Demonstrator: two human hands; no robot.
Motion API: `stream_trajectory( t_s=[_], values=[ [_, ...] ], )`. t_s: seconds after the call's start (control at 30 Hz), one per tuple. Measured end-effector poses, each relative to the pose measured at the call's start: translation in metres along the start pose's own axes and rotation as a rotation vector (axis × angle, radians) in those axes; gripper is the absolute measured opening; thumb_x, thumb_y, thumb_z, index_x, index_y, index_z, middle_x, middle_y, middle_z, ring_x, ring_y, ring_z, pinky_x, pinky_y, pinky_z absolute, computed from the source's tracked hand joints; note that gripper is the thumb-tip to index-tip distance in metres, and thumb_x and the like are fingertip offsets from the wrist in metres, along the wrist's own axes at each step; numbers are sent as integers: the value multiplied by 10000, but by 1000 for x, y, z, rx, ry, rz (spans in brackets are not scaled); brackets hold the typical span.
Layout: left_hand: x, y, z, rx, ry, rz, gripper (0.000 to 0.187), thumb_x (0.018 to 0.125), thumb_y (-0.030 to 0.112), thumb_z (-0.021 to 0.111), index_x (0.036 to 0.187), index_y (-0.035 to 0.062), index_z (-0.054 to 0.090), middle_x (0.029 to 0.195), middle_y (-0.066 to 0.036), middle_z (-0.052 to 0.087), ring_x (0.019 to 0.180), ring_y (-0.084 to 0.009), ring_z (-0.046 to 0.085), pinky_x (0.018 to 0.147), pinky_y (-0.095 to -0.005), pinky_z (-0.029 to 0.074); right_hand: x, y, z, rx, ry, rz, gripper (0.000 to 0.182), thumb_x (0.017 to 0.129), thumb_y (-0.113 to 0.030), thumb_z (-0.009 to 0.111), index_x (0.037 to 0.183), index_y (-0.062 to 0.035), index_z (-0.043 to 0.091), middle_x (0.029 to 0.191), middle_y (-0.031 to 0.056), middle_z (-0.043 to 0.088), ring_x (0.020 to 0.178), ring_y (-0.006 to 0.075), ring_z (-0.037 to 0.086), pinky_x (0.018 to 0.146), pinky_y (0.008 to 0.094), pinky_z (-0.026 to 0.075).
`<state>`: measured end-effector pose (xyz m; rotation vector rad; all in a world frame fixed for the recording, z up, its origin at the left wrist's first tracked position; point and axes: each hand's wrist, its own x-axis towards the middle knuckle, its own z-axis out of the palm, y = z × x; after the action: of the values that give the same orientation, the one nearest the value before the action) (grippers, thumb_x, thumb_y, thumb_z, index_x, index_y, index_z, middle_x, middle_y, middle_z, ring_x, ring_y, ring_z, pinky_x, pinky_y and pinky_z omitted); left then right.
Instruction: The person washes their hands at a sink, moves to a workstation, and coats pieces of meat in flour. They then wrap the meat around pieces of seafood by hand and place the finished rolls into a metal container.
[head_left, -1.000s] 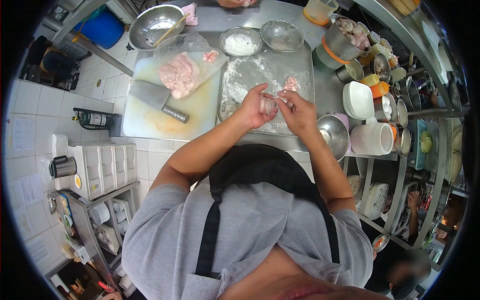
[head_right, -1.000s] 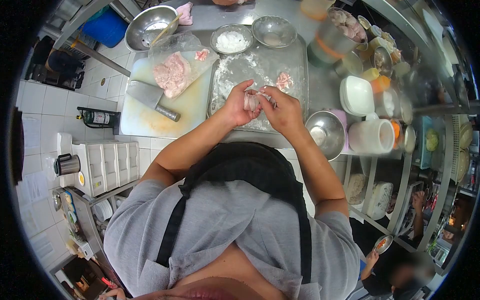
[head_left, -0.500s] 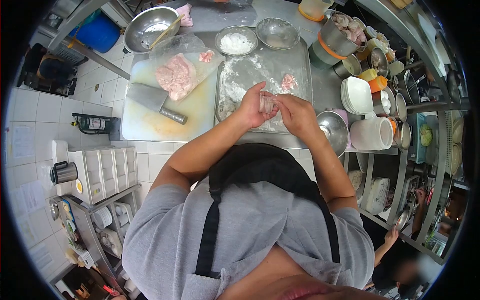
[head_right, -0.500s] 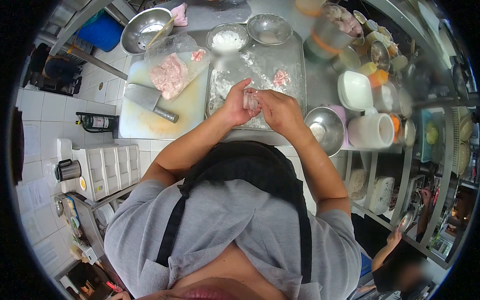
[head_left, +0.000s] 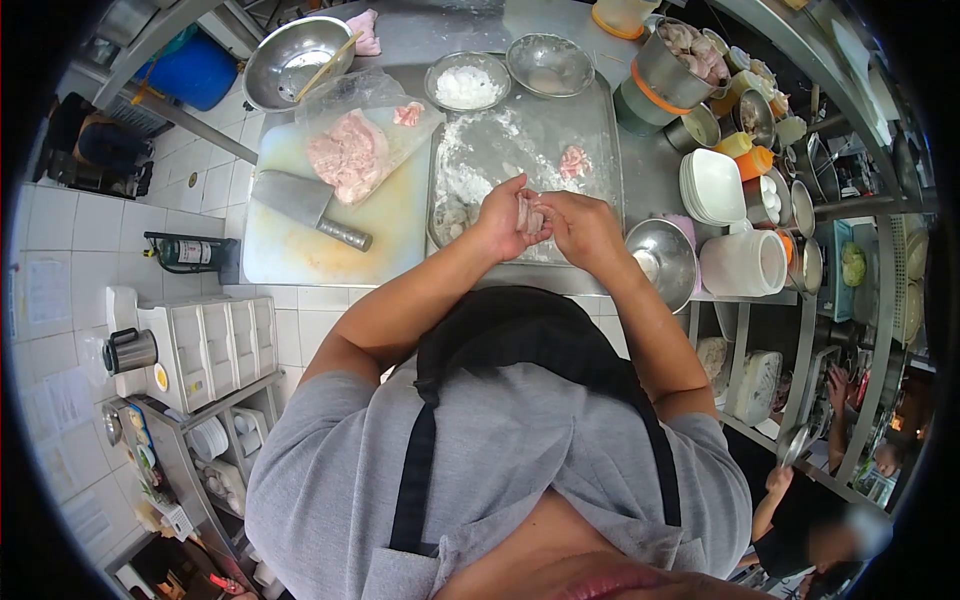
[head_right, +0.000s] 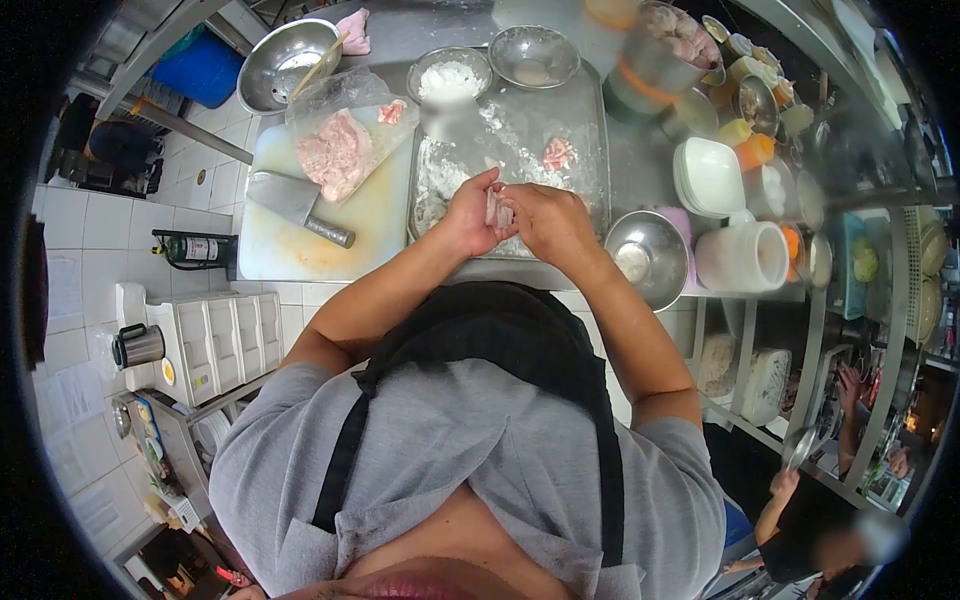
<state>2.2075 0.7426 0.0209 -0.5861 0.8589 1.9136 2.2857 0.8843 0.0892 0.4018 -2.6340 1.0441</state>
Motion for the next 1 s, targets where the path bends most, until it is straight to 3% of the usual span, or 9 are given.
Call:
stream_trajectory(
  t_s=[0.27,0.37,0.57,0.77,0.83,0.9,0.93,0.97,1.0],
  values=[
    [5,-2,-4,21,27,-17,380,1059,493,438,958,137,527,869,-64,636,751,-248,632,708,-451,538,-11,20,13,99,-48,40,182,905,-68,668,1080,-64,720,976,127,713,819,349,702,705,411,556],
    [7,3,-7,5,-129,-30,395,1055,513,445,929,148,531,871,-60,649,758,-246,640,707,-450,537,0,0,-1,237,-7,181,153,919,-105,701,1062,-55,720,962,115,690,777,330,680,690,394,540],
    [-1,6,3,29,-76,-44,431,1045,546,454,864,164,538,841,-46,662,781,-234,656,690,-437,523,0,5,-5,131,13,90,159,924,-138,713,1063,-61,722,940,119,662,779,325,665,699,393,538],
    [-2,3,-4,14,-73,-32,398,1026,551,510,883,191,601,855,-1,673,850,-187,673,793,-393,543,-5,6,4,80,-17,77,174,937,-137,669,1085,-58,717,971,127,657,833,358,677,720,437,536],
    [2,1,-11,34,-68,-39,416,1030,556,497,945,167,618,872,-14,677,866,-199,681,807,-435,557,-6,10,5,77,-30,51,187,932,-140,675,1096,-65,720,966,127,661,815,361,677,709,430,540],
    [12,3,-26,-33,-305,-89,465,1033,576,476,1009,136,626,893,-37,684,874,-208,686,832,-468,566,-7,12,2,106,-78,121,332,890,-167,720,1206,-71,688,1039,126,668,932,361,670,798,438,532],
    [64,-4,-70,-289,-776,-215,597,1037,623,412,1146,76,622,1039,-105,708,972,-265,704,891,-495,568,-5,11,3,101,-34,22,437,862,-185,746,1272,-73,647,1096,126,664,1016,360,647,870,448,505],
    [50,-3,-51,-279,-783,-224,597,1037,623,412,1146,76,622,1039,-105,708,972,-265,704,891,-495,568,-5,10,2,95,9,-77,547,834,-203,773,1339,-75,607,1152,127,660,1099,360,625,941,458,478],
    [17,-2,-18,-141,-494,-104,635,1035,645,379,1145,73,631,1046,-111,705,938,-265,701,819,-458,572,-6,10,0,67,-140,-30,715,794,-223,799,1435,-72,518,1239,137,638,1204,359,568,1041,472,403]
  ],
)
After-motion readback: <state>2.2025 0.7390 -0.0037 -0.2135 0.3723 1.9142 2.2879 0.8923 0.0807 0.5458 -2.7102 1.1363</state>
